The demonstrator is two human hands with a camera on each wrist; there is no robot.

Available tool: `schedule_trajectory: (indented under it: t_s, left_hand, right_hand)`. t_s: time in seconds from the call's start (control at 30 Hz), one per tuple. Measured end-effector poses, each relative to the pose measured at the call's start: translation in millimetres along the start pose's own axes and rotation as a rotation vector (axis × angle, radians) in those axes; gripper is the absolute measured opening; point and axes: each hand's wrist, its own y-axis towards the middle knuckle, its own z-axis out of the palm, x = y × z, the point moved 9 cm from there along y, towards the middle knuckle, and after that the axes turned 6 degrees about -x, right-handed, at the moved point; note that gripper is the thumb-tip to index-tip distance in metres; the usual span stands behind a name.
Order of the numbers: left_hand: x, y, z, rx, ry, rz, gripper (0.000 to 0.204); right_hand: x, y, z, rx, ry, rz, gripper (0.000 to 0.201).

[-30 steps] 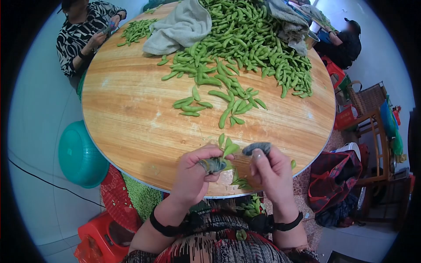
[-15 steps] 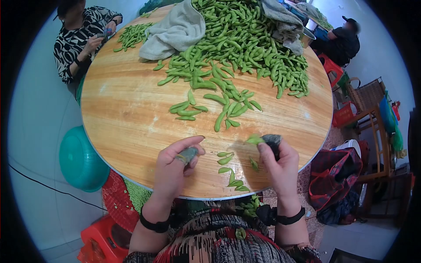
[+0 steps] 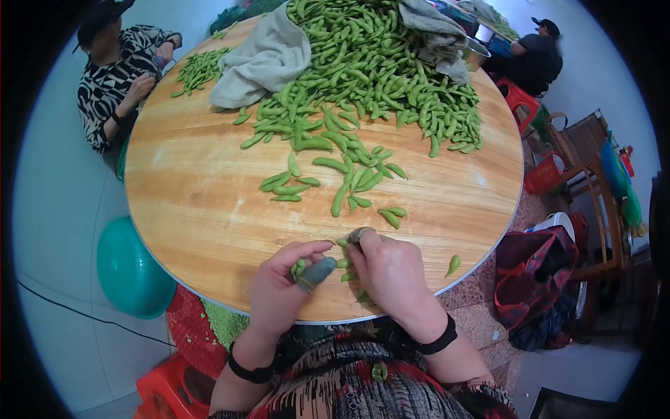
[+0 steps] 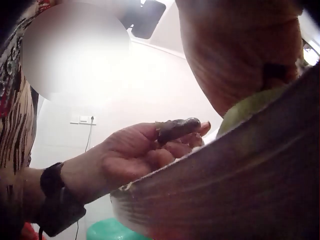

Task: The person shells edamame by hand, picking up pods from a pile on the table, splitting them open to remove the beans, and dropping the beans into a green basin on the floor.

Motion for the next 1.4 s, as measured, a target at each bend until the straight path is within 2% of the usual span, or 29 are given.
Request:
schedule_trajectory:
  t_s: [0.03, 0.1, 0.17, 0.2, 0.27, 0.3, 0.37, 0.43, 0.47, 0.5, 0.53, 0.57, 0.6, 0.7, 0.77, 0.87, 0.93, 1.0, 1.07, 1.13, 1.2, 1.33, 1.4]
  left_hand:
    - [-1.5, -0.6, 3.2, 0.014, -0.003, 0.004, 0.035]
    - [-24.3, -4.0, 16.5, 0.084, 0.276, 0.234, 0.042]
    - [-34.1, -5.8, 23.0, 0.075, 0.296, 0.254, 0.04]
    - [-38.6, -5.8, 24.5, 0.061, 0.32, 0.273, 0.038]
    - [-40.2, -5.7, 26.4, 0.072, 0.315, 0.274, 0.04]
    - [-40.4, -6.1, 27.2, 0.08, 0.308, 0.267, 0.042]
    - [-42.2, -2.6, 27.4, 0.054, 0.31, 0.273, 0.039]
    - [-39.4, 1.6, 25.7, 0.021, 0.312, 0.279, 0.035]
    - [-25.2, 5.7, 21.2, -0.011, 0.294, 0.167, 0.031]
    - [-11.3, 7.6, 16.8, -0.044, 0.274, 0.055, 0.026]
    - [-7.7, 7.9, 15.9, -0.056, 0.28, 0.053, 0.026]
    - [14.9, 6.9, 14.9, -0.078, -0.106, -0.195, 0.022]
    - [33.1, 1.5, 21.4, -0.097, -0.496, -0.437, 0.017]
    - [26.2, 2.5, 20.2, -0.155, -0.627, -0.396, 0.015]
    - [24.2, 2.4, 21.8, -0.136, -0.59, -0.35, 0.015]
    - [19.3, 1.8, 27.1, -0.087, -0.531, -0.298, 0.016]
    - [15.8, 1.6, 28.4, -0.066, -0.508, -0.284, 0.017]
    - [21.5, -5.0, 40.5, 0.026, -0.732, -0.449, 0.017]
    - [28.8, -5.7, 37.3, 0.011, -0.755, -0.426, 0.016]
    - [29.2, -6.2, 34.6, -0.008, -0.781, -0.399, 0.015]
    - [23.1, -2.6, 26.0, -0.083, -0.68, -0.326, 0.013]
    - [14.3, -2.5, 24.8, -0.036, -0.647, -0.262, 0.012]
    - [13.6, -2.6, 20.9, -0.115, -0.544, -0.217, 0.012]
  right_hand:
    - [-1.6, 0.4, -3.6, -0.031, 0.109, 0.034, 0.016]
    - [-8.1, 0.4, -7.6, -0.07, 0.21, 0.066, 0.017]
    - [-22.1, -5.4, 13.9, 0.062, 0.803, 0.274, 0.018]
    - [-22.2, -4.6, 9.0, 0.058, 0.805, 0.273, 0.018]
    - [-24.3, -16.6, 25.9, 0.306, 1.207, 0.599, 0.016]
    - [-24.9, -16.5, 23.6, 0.307, 1.211, 0.595, 0.016]
    - [-16.8, -18.5, 25.9, 0.392, 1.44, 0.623, 0.014]
    - [-17.4, -18.2, 24.9, 0.387, 1.496, 0.633, 0.014]
    - [-17.6, -18.3, 24.6, 0.375, 1.546, 0.649, 0.014]
    - [-15.6, -18.6, 23.8, 0.388, 1.549, 0.644, 0.014]
    - [-23.0, -15.2, 15.8, 0.268, 1.423, 0.619, 0.014]
    - [-30.2, -12.4, 7.3, 0.149, 1.296, 0.591, 0.015]
    - [-30.8, -13.1, 7.9, 0.157, 1.303, 0.585, 0.015]
    - [-31.5, -20.7, 13.6, 0.234, 1.274, 0.61, 0.015]
    - [-14.0, -20.9, 10.8, 0.327, 1.255, 0.466, 0.015]
    - [-12.7, -21.2, 19.3, 0.298, 1.295, 0.478, 0.015]
    - [-18.6, -24.4, 22.5, 0.355, 1.374, 0.519, 0.015]
    - [-6.1, -32.8, 27.8, 0.593, 1.847, 0.711, 0.017]
    - [-0.8, -35.7, 26.4, 0.631, 1.783, 0.697, 0.02]
    - [1.0, -33.0, 21.8, 0.528, 1.512, 0.56, 0.021]
    - [0.9, -36.9, 23.0, 0.519, 1.47, 0.529, 0.022]
    - [4.1, -36.8, 19.0, 0.509, 1.404, 0.488, 0.023]
    - [3.5, -37.5, 19.8, 0.494, 1.375, 0.497, 0.022]
